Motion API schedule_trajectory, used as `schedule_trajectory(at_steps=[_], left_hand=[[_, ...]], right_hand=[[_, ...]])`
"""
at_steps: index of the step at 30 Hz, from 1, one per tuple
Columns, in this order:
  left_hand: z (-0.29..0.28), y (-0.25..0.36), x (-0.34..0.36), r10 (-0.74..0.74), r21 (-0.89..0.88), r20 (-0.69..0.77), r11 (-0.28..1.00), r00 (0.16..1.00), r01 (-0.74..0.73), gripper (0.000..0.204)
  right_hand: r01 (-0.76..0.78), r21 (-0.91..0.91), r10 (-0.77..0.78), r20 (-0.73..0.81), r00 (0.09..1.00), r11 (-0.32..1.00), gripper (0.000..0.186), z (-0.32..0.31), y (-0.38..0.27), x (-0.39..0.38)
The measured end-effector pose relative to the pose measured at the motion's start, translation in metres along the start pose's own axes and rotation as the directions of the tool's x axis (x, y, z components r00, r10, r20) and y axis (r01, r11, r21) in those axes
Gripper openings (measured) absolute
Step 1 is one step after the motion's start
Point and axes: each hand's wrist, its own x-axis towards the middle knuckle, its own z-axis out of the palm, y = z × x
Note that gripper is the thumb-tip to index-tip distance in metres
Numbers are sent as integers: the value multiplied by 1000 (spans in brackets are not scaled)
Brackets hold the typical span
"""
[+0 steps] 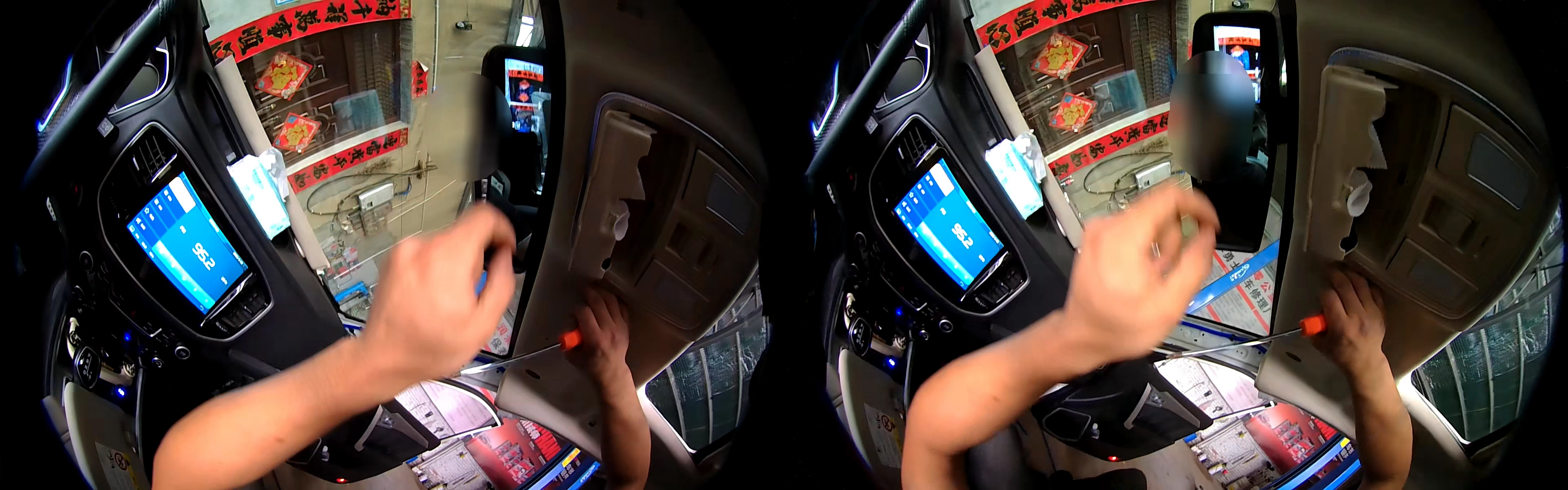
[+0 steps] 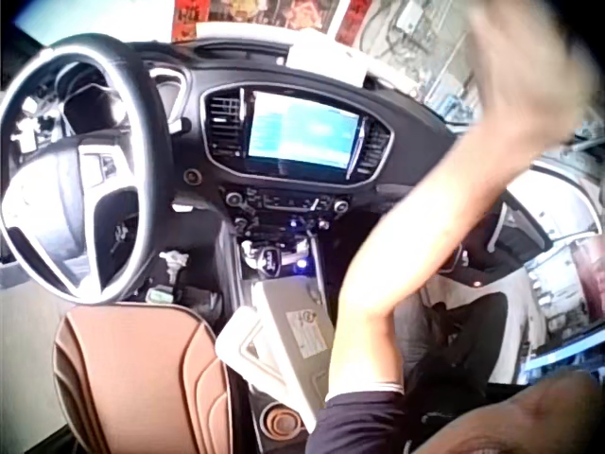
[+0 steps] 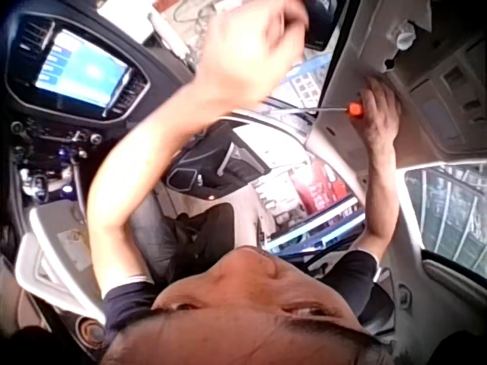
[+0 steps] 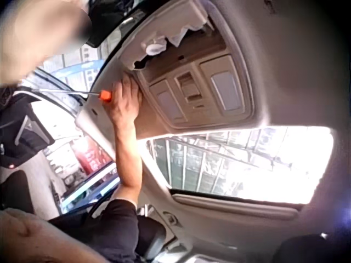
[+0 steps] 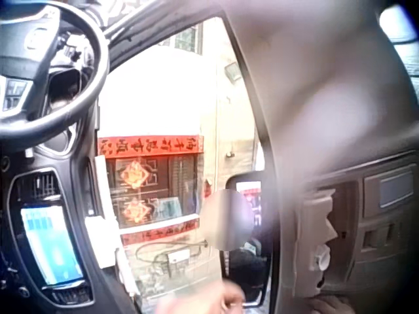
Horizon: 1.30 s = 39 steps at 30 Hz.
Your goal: The person uses a screwdriver to pry and detach the sun visor and overhead console trim inside a car. They remove the sun visor, then proceed to detach the overhead console and A-pillar trim, exposing the interior roof structure.
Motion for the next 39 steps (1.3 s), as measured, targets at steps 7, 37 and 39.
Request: schedule_trajectory(at_steps=[7, 37, 39], left_hand=[[55, -2, -32, -331, -198, 475, 863, 816, 465, 23], [202, -55, 44, -246, -631, -179, 771, 953, 80, 38], [216, -74, 48, -164, -574, -265, 819, 950, -19, 38]], right_hand=[[100, 192, -88, -73, 993, 976, 32, -2, 10, 13], [132, 309, -143, 13, 990, 942, 39, -24, 36, 4], [128, 321, -140, 15, 990, 938, 37, -28, 38, 8]])
